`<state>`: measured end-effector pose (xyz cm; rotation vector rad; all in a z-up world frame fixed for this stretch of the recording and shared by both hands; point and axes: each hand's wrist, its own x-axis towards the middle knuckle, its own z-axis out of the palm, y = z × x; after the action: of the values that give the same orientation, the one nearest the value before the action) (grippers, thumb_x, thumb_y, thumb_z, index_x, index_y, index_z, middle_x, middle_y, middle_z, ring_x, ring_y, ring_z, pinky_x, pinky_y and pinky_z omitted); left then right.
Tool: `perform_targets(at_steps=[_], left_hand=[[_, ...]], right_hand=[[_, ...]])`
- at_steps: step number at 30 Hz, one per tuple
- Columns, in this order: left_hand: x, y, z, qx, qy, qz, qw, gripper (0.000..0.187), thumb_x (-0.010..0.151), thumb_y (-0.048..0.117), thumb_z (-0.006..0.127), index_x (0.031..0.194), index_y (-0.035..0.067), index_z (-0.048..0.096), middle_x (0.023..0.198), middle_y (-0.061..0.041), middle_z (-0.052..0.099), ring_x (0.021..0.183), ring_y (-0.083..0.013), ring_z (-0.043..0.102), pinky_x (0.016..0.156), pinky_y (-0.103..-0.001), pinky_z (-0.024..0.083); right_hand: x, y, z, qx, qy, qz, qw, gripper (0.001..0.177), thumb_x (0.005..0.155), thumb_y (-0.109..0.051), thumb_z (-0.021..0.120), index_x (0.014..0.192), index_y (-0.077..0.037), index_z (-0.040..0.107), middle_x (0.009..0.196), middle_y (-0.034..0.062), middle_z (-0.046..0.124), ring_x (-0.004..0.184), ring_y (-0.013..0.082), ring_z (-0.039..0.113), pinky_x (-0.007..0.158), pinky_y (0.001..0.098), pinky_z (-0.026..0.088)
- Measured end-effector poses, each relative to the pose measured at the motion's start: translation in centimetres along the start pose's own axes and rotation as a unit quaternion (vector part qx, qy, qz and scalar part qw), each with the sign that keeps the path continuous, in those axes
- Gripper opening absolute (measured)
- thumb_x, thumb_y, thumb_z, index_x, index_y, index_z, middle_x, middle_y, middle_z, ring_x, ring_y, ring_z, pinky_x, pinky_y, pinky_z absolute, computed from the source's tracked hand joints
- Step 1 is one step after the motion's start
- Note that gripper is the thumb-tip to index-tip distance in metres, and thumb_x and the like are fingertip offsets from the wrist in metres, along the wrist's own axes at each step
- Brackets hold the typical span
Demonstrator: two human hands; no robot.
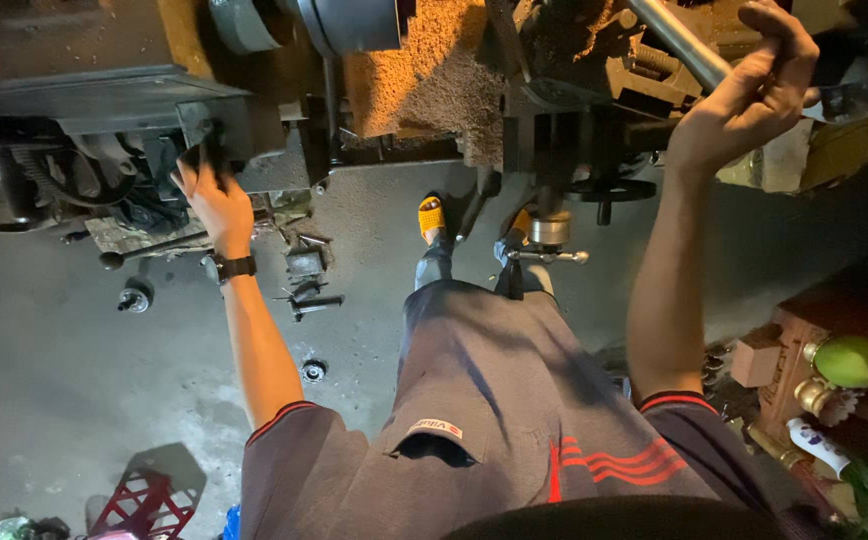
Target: The person operates a metal lathe in a workshop, using both hands to turn the handwheels and levers to control the machine's movement. The person adjusts the tool post and carriage while the lathe is running.
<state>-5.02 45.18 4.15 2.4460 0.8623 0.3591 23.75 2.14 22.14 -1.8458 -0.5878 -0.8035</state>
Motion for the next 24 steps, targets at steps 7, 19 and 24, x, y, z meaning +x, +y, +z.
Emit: perform_targets(at_steps=[7,19,24], left_hand=[[0.3,-0.5,0.0,0.165,-0.039,-0.049,0.984,0.020,0.093,0.006,0.057,0.106,-0.008,0.058,0.114,-0.031,0.046,0.102,-0.0507,0.043,0.083,-0.058,0.037],[2.6,0.8,3.1,0.116,-0.029,-0.152,0.981,0.030,0.094,0.016,0.058,0.074,0.001,0.073,0.071,-0.019,0.071,0.061,-0.0414,0.057,0.049,-0.048,0.038],[2.9,3.3,1.6,0.068,0.069,-0.069,0.993,0.020,0.096,0.016,0.070,0.095,-0.003,0.063,0.090,-0.020,0.069,0.077,-0.0381,0.062,0.064,-0.044,0.045]], right_hand=[[-0.2,-0.1,-0.4,0.041,-0.022,0.005,0.999,0.026,0.099,-0.005,0.036,0.111,0.003,0.059,0.106,0.0177,0.059,0.099,0.0310,0.061,0.088,0.0416,0.053],[1.9,0.1,-1.9,-0.020,-0.271,0.230,0.935,0.038,0.095,0.020,0.030,0.125,0.011,0.051,0.110,0.0318,0.061,0.104,0.0368,0.064,0.095,0.0410,0.055],[0.8,1.2,-2.8,-0.046,-0.264,0.234,0.934,0.039,0.098,0.021,0.031,0.130,0.010,0.051,0.118,0.0339,0.059,0.109,0.0434,0.064,0.102,0.0455,0.055]])
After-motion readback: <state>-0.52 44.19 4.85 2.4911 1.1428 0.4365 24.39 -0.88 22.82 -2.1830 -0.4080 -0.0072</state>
